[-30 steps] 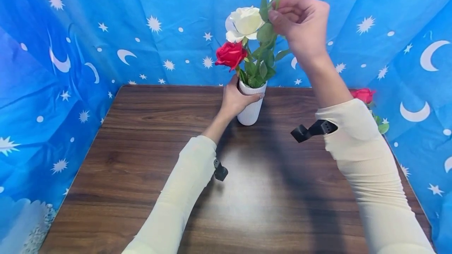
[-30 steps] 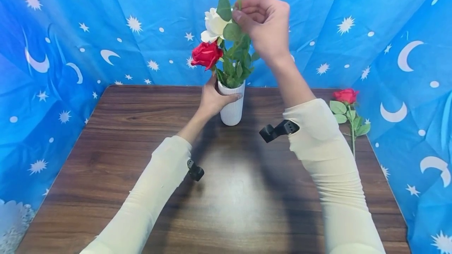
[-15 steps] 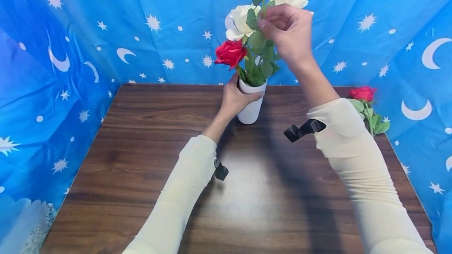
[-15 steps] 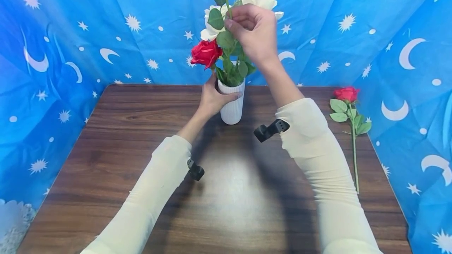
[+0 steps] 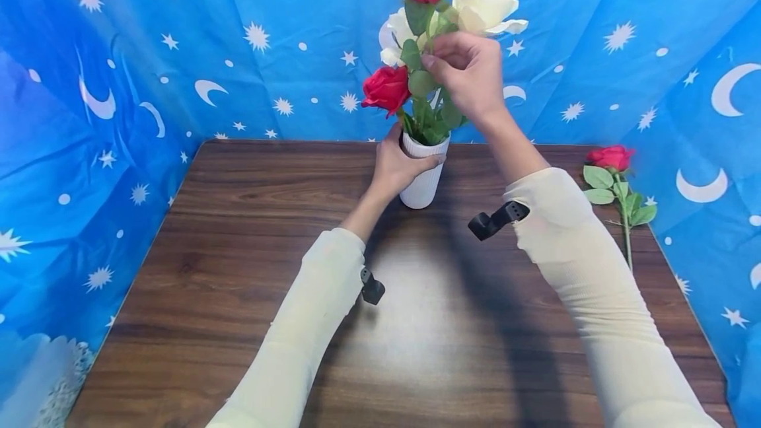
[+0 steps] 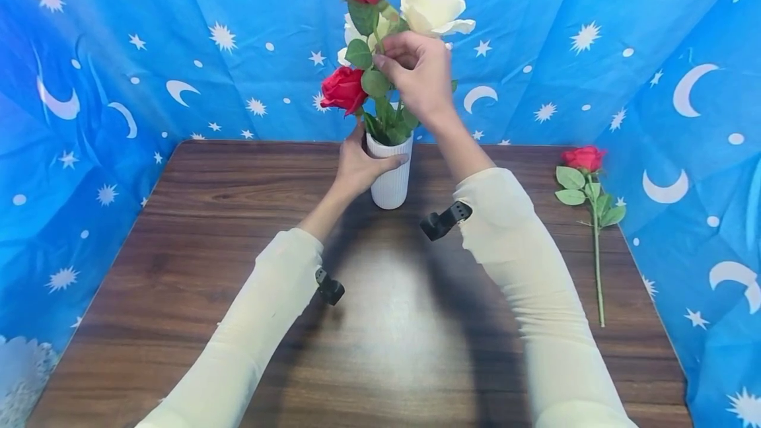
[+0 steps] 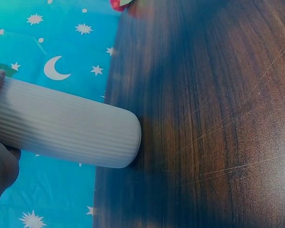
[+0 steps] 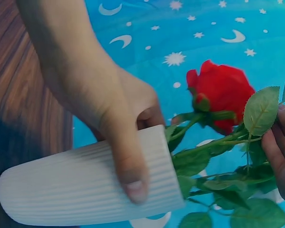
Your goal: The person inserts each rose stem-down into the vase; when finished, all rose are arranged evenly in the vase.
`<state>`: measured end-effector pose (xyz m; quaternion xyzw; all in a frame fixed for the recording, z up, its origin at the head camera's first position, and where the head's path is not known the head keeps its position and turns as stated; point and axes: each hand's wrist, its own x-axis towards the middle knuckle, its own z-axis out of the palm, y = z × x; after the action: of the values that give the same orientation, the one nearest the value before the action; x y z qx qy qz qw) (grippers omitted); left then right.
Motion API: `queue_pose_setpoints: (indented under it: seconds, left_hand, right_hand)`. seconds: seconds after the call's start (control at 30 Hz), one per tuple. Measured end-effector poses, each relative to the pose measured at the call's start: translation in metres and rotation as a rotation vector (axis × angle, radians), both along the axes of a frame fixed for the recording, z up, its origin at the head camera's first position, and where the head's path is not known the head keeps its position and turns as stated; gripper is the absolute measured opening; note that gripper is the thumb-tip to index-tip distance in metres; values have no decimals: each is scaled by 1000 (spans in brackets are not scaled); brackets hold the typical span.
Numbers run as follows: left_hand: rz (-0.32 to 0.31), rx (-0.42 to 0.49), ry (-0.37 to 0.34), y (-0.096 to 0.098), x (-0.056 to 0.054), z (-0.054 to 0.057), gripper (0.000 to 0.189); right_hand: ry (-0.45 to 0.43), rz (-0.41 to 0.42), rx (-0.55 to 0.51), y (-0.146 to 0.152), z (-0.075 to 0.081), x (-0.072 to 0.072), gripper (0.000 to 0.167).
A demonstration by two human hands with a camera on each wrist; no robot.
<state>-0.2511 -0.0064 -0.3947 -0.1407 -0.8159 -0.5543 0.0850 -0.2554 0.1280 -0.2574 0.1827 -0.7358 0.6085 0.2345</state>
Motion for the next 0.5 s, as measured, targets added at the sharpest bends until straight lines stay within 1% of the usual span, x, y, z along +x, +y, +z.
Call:
queue_pose_setpoints:
  seconds: [0.1, 0.17, 0.27, 0.4, 0.5]
  left_hand:
    - [2, -4, 8, 1, 0, -1, 83]
    - [2, -3, 15, 1, -1, -1, 82]
    - [6, -4, 5, 1, -1, 0, 81]
    - [12, -7, -10, -1, -1, 1, 83]
    - [14, -4, -16, -2, 0, 0, 83]
  right_hand:
    - [-35, -18, -1, 0, -5, -3, 11]
    - [-24, -26, 6, 0, -9, -4, 14]
    - [-24, -39, 28, -1, -14, -7, 19]
    - [-70, -40, 55, -3, -21, -9, 20]
    - [-104, -34, 74, -5, -29, -8, 18]
